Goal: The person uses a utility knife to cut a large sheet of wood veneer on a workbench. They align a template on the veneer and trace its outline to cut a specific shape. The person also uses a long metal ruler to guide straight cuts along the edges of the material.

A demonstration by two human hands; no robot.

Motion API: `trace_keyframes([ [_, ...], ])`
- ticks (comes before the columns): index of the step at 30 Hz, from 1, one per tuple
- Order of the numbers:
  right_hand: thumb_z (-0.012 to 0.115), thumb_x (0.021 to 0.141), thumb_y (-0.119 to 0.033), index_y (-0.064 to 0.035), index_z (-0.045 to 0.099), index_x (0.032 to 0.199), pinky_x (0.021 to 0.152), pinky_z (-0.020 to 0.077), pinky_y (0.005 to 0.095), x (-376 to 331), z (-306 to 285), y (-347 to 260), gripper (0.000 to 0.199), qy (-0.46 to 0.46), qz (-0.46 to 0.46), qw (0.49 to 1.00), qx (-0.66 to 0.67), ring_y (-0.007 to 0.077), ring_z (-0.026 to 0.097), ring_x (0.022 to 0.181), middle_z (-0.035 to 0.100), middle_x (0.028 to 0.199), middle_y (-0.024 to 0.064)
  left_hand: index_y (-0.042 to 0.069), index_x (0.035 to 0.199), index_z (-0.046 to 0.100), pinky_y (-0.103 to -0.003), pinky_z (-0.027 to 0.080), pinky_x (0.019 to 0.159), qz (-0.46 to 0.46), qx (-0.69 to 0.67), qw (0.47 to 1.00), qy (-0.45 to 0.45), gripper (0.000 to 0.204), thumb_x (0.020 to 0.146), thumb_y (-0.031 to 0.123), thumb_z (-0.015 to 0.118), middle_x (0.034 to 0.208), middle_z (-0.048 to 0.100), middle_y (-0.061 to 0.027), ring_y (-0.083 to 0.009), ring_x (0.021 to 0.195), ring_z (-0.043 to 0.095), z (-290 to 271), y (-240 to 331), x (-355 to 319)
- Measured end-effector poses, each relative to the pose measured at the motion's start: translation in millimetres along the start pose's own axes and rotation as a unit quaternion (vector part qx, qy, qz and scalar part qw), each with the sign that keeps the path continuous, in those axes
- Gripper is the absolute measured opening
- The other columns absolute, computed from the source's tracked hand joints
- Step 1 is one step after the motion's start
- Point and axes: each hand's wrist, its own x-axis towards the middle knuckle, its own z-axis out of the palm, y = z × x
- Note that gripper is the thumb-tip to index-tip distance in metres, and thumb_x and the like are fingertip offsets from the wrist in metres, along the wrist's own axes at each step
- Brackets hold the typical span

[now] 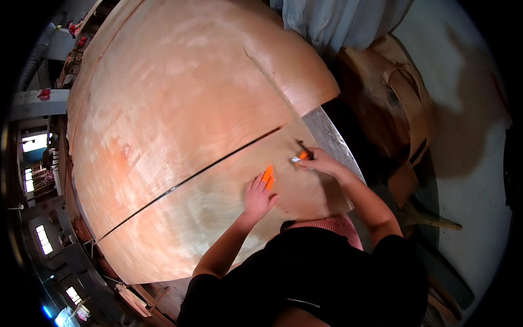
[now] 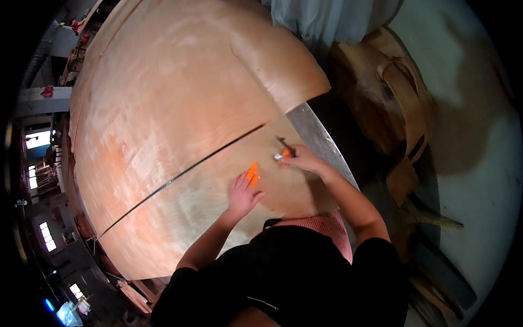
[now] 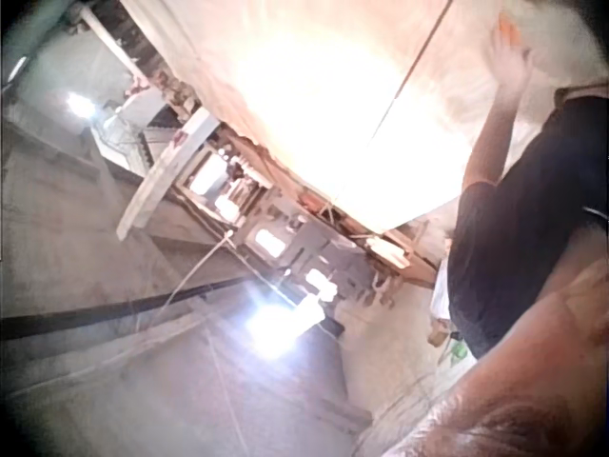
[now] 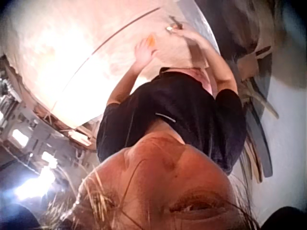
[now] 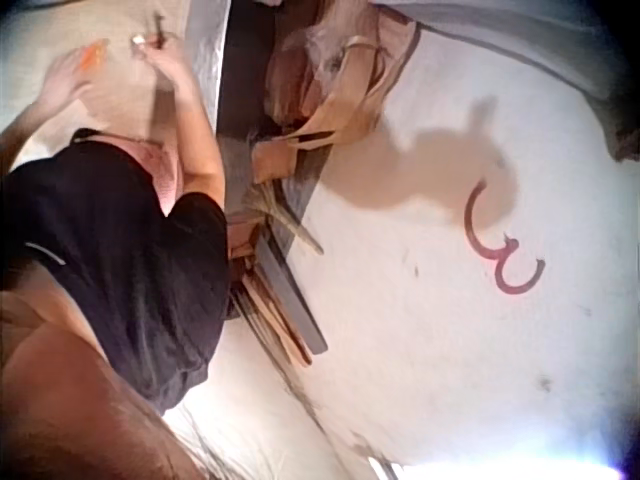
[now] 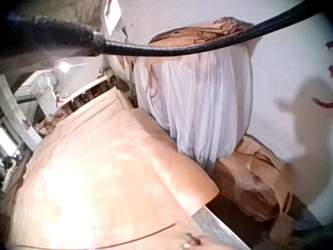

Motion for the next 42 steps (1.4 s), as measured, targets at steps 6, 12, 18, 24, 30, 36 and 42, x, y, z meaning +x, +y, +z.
trace_keyframes([
  [6, 0.061, 0.077, -0.026, -0.0055, 0.059, 0.088, 0.048, 0.0314, 0.0188, 9.6, -36.4, -11.0, 0.023, 0.138, 0.035, 0.971, 0.195, 0.0035, 0.039, 0.052, 0.056, 0.069, -0.0033, 0.002, 0.102, 0.052, -0.038, 0.041, 0.078, 0.011, -0.032, 0.983, 0.181, 0.035, 0.069, 0.013, 0.059, 0.102, 0.052, -0.0162, -0.0322, 0.088, 0.05, -48.6, -69.4, 92.2],
  [12, 0.063, 0.076, -0.02, -0.002, 0.056, 0.091, 0.056, 0.0409, 0.0211, 54.4, -46.9, -25.9, 0.025, 0.218, -0.045, 0.957, 0.185, 0.0055, 0.047, 0.059, 0.057, 0.073, 0.0003, 0.005, 0.114, 0.048, -0.038, 0.038, 0.085, 0.05, 0.053, 0.968, 0.24, 0.04, 0.075, 0.006, 0.05, 0.122, 0.04, -0.0154, -0.0323, 0.102, 0.044, -88.9, -128.9, 267.3],
  [18, 0.066, 0.069, -0.025, -0.0022, 0.051, 0.098, 0.068, 0.0438, 0.0303, 152.0, -84.3, -84.6, 0.04, 0.303, -0.148, 0.938, -0.083, 0.0214, 0.057, 0.075, 0.059, 0.082, 0.01, 0.007, 0.088, 0.061, -0.037, 0.039, 0.084, 0.094, 0.111, 0.96, 0.241, 0.019, 0.069, 0.008, 0.057, 0.116, 0.046, -0.0103, -0.0287, 0.101, 0.045, -84.8, -174.4, 355.2],
  [24, 0.063, 0.068, -0.027, -0.0049, 0.05, 0.098, 0.069, 0.0438, 0.0351, 248.4, -88.4, -140.3, 0.039, 0.309, -0.19, 0.918, -0.163, 0.028, 0.057, 0.081, 0.059, 0.083, 0.0125, 0.007, 0.068, 0.059, -0.038, 0.039, 0.082, 0.079, 0.085, 0.968, 0.223, 0.013, 0.063, 0.016, 0.066, 0.101, 0.055, -0.0074, -0.0258, 0.096, 0.048, -86.1, -192.0, 364.5],
  [30, 0.063, 0.069, -0.024, -0.0053, 0.052, 0.093, 0.07, 0.0433, 0.0371, 305.6, -91.7, -146.8, 0.032, 0.275, -0.164, 0.929, -0.187, 0.0288, 0.056, 0.083, 0.059, 0.085, 0.0134, 0.005, 0.073, 0.06, -0.038, 0.04, 0.08, 0.022, 0.098, 0.975, 0.199, 0.017, 0.064, 0.017, 0.067, 0.098, 0.056, -0.0086, -0.0256, 0.093, 0.05, -95.6, -184.9, 355.6],
  [36, 0.062, 0.069, -0.024, -0.0048, 0.052, 0.093, 0.07, 0.0431, 0.0379, 309.5, -91.4, -147.9, 0.032, 0.273, -0.146, 0.927, -0.211, 0.0296, 0.055, 0.084, 0.059, 0.085, 0.0148, 0.0, 0.107, 0.049, -0.038, 0.035, 0.087, -0.031, 0.026, 0.947, 0.318, 0.045, 0.068, 0.019, 0.064, 0.112, 0.048, -0.0139, -0.027, 0.103, 0.046, -77.0, -182.6, 316.5],
  [42, 0.06, 0.07, -0.022, -0.0049, 0.052, 0.094, 0.07, 0.0435, 0.0387, 302.7, -81.4, -153.9, 0.031, 0.306, -0.123, 0.921, -0.207, 0.0289, 0.056, 0.082, 0.059, 0.084, 0.0145, -0.003, 0.119, 0.037, -0.042, 0.028, 0.091, -0.047, 0.081, 0.959, 0.267, 0.059, 0.072, 0.023, 0.062, 0.13, 0.03, -0.0162, -0.0297, 0.115, 0.034, -51.5, -162.7, 304.6],
])
